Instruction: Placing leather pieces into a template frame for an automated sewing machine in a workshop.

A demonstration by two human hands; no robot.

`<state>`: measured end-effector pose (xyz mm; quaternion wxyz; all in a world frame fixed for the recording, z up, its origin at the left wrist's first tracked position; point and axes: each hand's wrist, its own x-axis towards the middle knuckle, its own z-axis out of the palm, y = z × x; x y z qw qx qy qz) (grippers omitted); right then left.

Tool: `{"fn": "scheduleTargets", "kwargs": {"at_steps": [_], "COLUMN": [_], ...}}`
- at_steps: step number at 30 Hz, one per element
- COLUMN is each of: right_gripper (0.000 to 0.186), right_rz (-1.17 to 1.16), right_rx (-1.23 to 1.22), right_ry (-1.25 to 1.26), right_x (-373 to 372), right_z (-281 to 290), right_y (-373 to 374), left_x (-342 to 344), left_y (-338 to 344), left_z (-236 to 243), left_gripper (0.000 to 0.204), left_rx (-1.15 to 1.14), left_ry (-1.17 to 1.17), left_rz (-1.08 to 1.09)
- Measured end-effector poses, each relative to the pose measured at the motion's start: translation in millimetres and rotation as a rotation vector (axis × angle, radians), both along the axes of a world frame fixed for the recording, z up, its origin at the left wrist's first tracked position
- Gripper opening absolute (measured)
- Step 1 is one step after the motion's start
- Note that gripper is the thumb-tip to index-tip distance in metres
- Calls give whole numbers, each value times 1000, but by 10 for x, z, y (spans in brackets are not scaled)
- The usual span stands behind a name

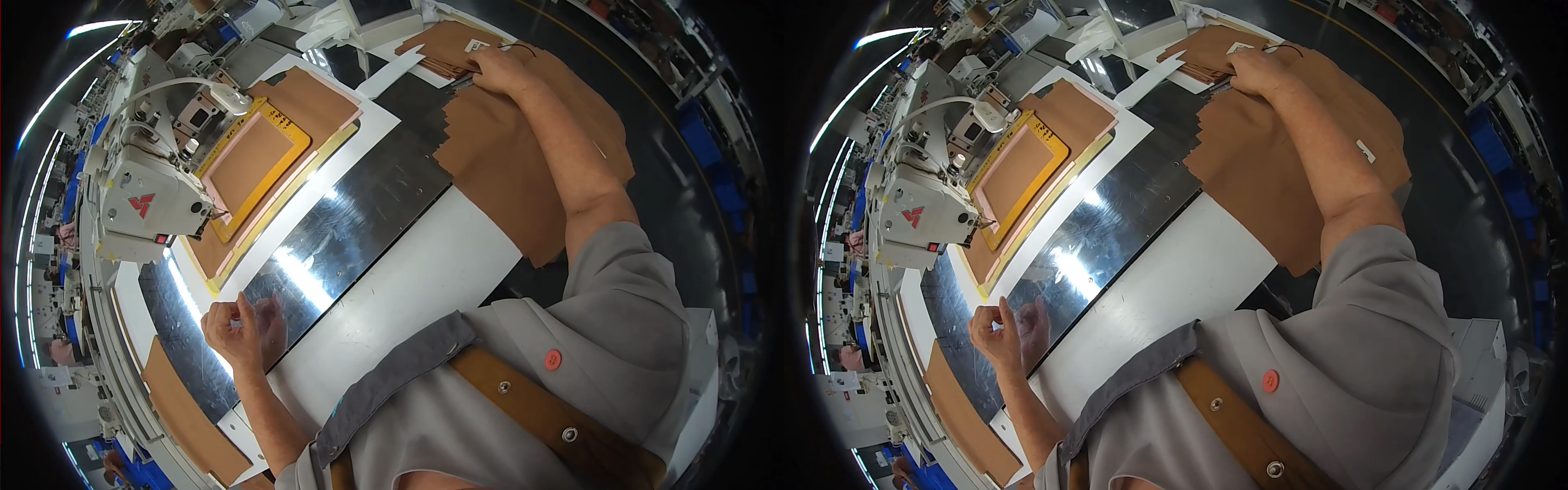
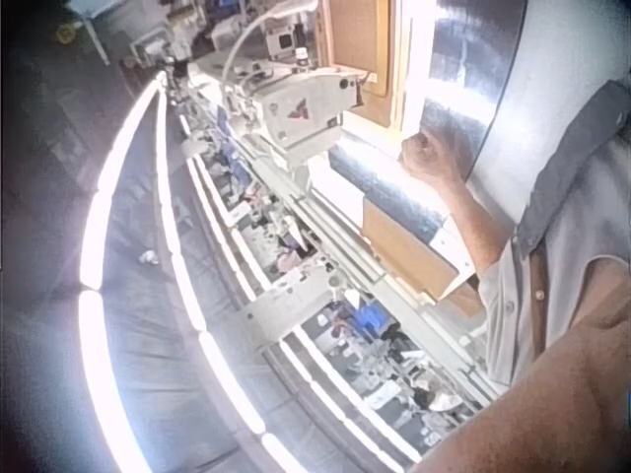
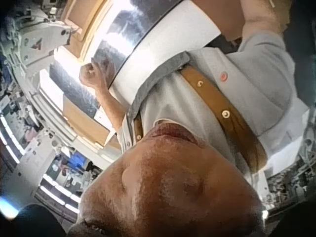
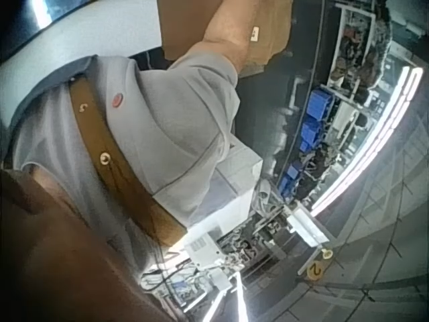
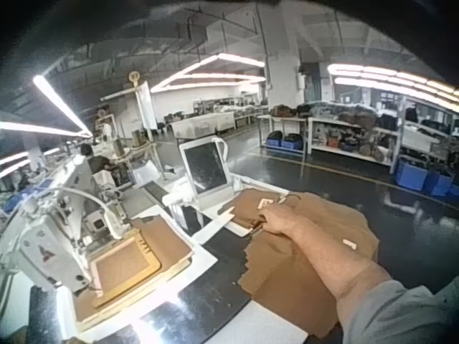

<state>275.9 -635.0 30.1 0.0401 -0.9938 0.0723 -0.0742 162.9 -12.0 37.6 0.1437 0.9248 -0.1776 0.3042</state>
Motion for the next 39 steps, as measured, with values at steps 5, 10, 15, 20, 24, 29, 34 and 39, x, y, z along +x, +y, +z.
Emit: {"fn": "scheduleTargets", "kwargs": {"at_steps": [5, 10, 15, 20, 24, 29, 34, 39], "right_gripper": [23, 17, 12, 11, 14, 22, 30, 25], "right_rz": [-34, 32, 651, 1053, 1196, 971, 835, 885], "right_rx": [-162, 85, 324, 427, 572, 517, 483, 467], "right_ry": [-215, -612, -646, -395, -309, -290, 38, 30], "right_x": [27, -6, -403, -835, -745, -145, -29, -41], "right_z": [-104, 231, 597, 411, 384, 121, 153, 79], "right_y": [-114, 235, 1745, 2882, 3106, 2969, 2858, 2805], "left_x": [-155, -225, -190, -23, -3, -12, -46, -28], "left_y": [-145, -276, -892, -1251, -1069, -983, -987, -994], "left_z": [14, 116, 206, 139, -90, 33, 56, 69], "left_gripper": [32, 31, 25, 55, 40, 41, 38, 42], "left_rx": [-88, -147, -1000, -1454, -1485, -1471, -1139, -978], "left_ry": [69, 138, 849, 1121, 1168, 1172, 1110, 1093], "left_rz": [-11, 27, -223, -329, -372, -264, -176, -221]}}
